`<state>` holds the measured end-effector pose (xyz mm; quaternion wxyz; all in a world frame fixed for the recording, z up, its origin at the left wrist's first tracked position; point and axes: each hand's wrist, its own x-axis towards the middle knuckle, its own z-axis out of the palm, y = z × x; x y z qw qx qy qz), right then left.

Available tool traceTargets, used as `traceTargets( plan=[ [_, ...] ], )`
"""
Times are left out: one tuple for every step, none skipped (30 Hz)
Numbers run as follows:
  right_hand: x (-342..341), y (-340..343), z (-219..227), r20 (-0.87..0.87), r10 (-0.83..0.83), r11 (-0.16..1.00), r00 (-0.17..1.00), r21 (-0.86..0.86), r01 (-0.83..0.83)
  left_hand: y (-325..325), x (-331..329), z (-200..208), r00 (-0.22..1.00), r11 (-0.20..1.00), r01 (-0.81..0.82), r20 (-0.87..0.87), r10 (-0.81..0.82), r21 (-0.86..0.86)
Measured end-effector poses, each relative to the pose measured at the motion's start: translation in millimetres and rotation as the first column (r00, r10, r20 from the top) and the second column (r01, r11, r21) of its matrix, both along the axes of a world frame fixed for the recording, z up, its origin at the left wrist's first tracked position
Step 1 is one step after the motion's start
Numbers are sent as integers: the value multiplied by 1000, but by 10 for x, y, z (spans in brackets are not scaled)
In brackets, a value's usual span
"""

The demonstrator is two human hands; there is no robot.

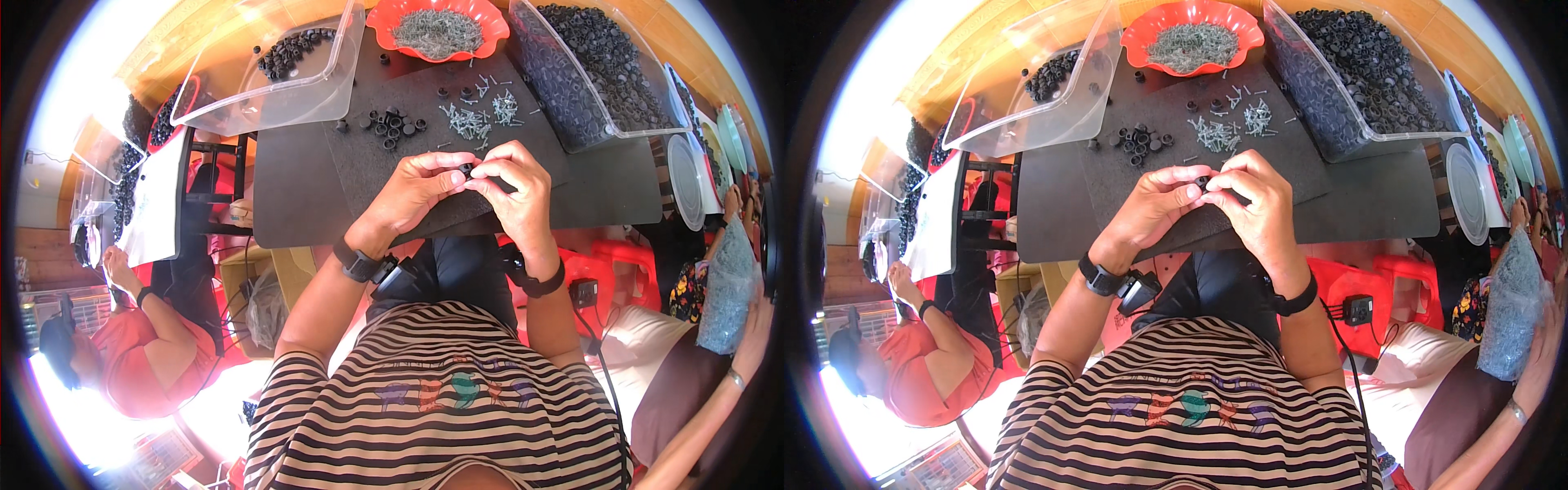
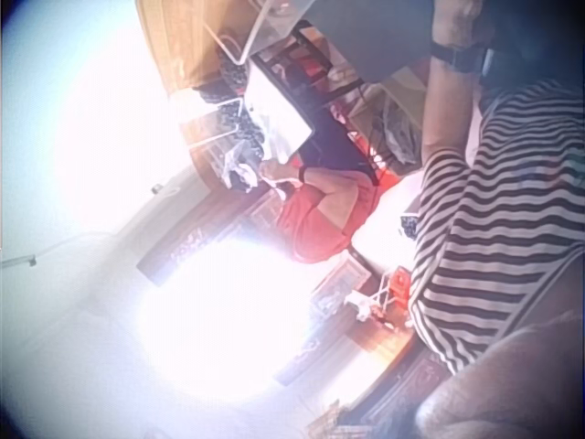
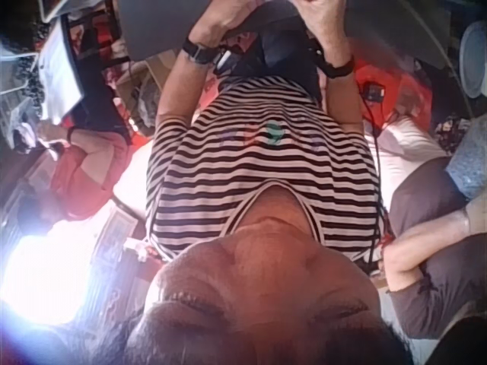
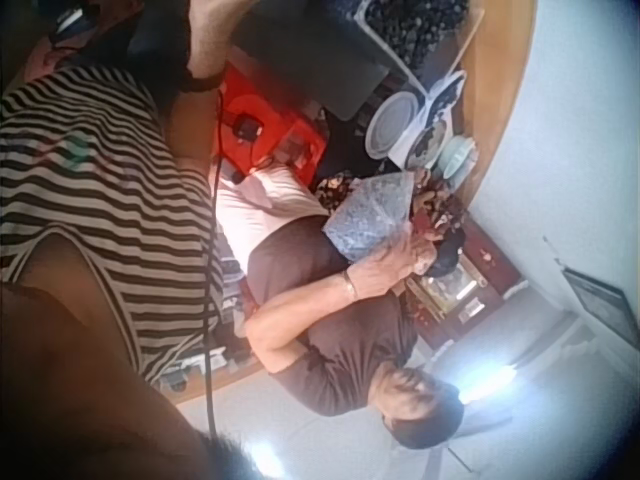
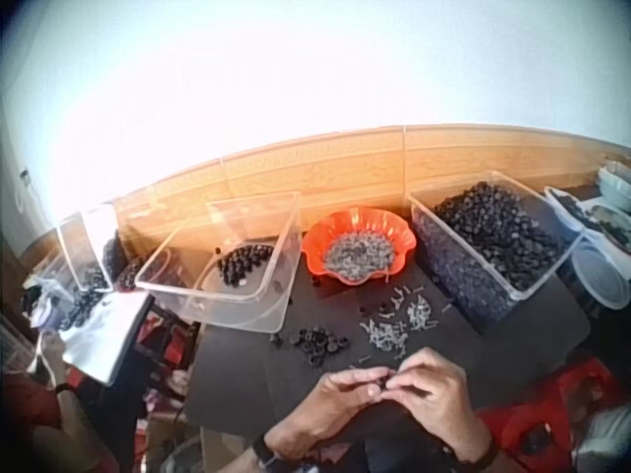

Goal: Assembling and sorting small plastic and metal components at a workshop table.

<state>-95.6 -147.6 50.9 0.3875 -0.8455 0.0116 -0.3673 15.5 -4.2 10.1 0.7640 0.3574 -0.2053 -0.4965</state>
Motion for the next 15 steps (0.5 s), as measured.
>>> traceTargets(
  plan=[
    [0,-16,25,-14,26,999,1000,-33,-26,0,-3,2,1000,1000,-3,4,3,5],
    [-2,-26,49,-15,25,999,1000,-33,-26,0,-5,6,1000,1000,-3,4,2,5],
    [-4,-33,72,-23,39,998,999,-41,-40,0,-6,11,1000,1000,-5,15,5,19],
    [-6,-41,81,-30,53,997,998,-50,-54,-2,-6,12,1000,999,-8,26,7,33],
    [-8,-47,79,-30,53,997,998,-50,-54,-4,-10,9,1000,999,-8,25,7,32],
    [-9,-52,74,-36,60,997,998,-52,-62,-7,-15,5,1000,1000,-13,14,13,25],
    [-11,-55,68,-42,67,996,997,-55,-70,-9,-19,1,1000,1000,-19,2,19,17],
    [-12,-56,60,-43,68,996,997,-55,-70,-9,-20,-2,1000,1000,-19,1,19,17],
    [-12,-55,51,-32,64,994,997,-85,-66,-8,-20,-5,1000,1000,-20,8,20,16],
    [-12,-54,45,-21,60,991,998,-115,-62,-8,-19,-6,1000,1000,-21,15,21,16],
    [-13,-48,41,-22,60,991,998,-115,-63,-11,-25,-4,1000,1000,-22,15,22,16],
    [-14,-39,38,-4,51,988,999,-146,-51,-15,-35,4,999,999,-35,28,34,24],
    [-16,-35,36,14,41,983,999,-178,-38,-18,-42,10,998,998,-47,42,45,32],
    [-14,-39,34,13,41,983,999,-178,-38,-17,-40,15,998,998,-47,41,46,31],
    [-12,-46,33,12,42,984,999,-174,-40,-15,-36,20,996,997,-41,76,35,68]
  ],
)
